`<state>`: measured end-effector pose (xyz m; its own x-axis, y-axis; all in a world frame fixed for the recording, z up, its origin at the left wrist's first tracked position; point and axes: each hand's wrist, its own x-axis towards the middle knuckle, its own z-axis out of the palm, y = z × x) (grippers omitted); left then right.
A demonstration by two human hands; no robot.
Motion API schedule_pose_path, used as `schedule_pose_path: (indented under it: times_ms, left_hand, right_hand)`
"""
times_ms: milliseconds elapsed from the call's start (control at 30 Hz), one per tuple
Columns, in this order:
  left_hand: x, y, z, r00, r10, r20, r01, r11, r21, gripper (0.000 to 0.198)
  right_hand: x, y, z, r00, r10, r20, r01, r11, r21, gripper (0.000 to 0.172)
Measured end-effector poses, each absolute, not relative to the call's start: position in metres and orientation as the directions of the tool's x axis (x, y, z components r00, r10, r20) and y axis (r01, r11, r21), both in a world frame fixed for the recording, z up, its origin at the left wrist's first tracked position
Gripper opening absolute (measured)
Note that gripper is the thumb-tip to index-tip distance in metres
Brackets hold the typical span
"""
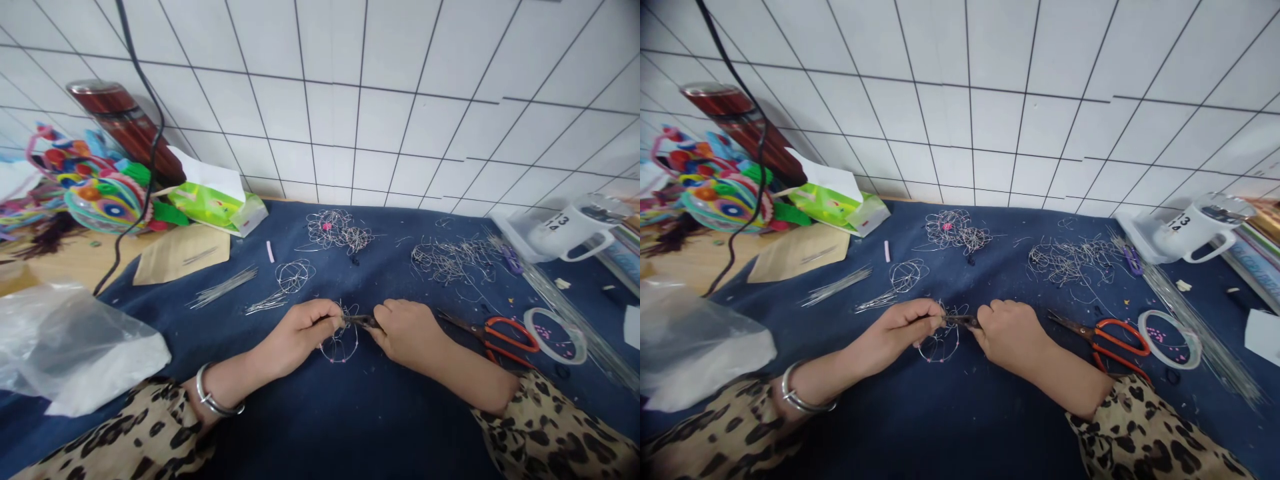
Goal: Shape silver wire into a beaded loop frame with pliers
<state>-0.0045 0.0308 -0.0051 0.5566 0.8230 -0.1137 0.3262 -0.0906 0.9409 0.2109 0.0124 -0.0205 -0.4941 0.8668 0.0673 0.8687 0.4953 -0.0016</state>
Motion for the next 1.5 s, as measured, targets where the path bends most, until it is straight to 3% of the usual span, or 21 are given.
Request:
schedule_pose_path:
  times_ms: [733, 1500]
  left_hand:
    - [-0.0039, 0.0327, -0.0105, 0.548, 0.821, -0.161, 0.353, -0.053, 0.934, 0.019]
    - [-0.0014, 0.0339, -0.0089, 0.525, 0.846, -0.095, 0.432, -0.168, 0.886, 0.017]
  right_hand:
    - [0.2132, 0.0159, -0.0206, -0.483, 0.875, -0.025, 0.87, 0.476, -0.126, 0.033]
    - [0.2105, 0.0137, -0.0214, -0.473, 0.88, -0.032, 0.879, 0.469, -0.081, 0.035]
